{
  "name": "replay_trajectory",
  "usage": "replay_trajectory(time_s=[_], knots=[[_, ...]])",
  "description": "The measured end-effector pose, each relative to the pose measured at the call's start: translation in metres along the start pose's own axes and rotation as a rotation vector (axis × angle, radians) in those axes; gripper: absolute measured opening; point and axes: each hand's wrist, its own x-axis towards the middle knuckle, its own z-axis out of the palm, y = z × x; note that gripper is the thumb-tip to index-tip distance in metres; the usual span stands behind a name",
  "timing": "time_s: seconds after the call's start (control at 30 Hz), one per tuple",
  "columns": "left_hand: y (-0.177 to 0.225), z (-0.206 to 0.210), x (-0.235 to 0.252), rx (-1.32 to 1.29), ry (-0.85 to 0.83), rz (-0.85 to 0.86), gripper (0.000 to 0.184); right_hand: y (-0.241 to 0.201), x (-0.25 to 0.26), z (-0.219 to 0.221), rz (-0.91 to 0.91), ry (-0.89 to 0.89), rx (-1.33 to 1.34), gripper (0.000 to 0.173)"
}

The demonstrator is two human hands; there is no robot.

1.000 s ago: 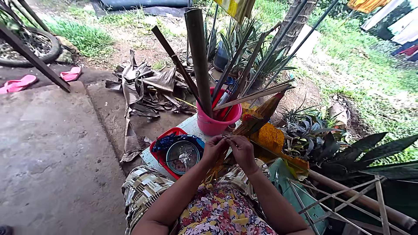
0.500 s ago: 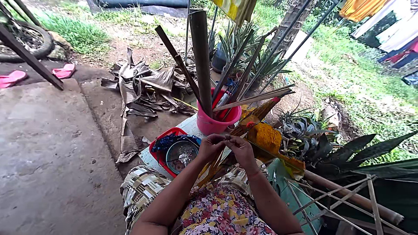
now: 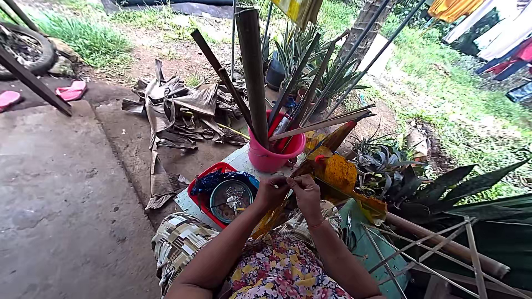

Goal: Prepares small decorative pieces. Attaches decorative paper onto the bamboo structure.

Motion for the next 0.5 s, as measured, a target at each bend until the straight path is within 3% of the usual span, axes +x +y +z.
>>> replay_trajectory(time_s=[0.13,0.27,0.33,0.5], knots=[[-0.002,0.006,-0.001,0.038,0.025,0.082,0.009,0.001,0.001,-0.001,-0.047,0.011,-0.006,0.011],[0.005,-0.002,0.004,0.115,-0.012,0.035,0.012,0.003,-0.002,-0.008,-0.075,-0.073,0.042,0.019],[0.010,-0.008,0.009,0.158,-0.053,0.009,0.011,0.005,-0.006,-0.012,-0.162,-0.083,-0.044,0.025],[0.022,-0.017,0.021,0.154,-0.182,-0.135,0.008,0.013,-0.006,-0.013,-0.394,0.072,-0.383,0.019]])
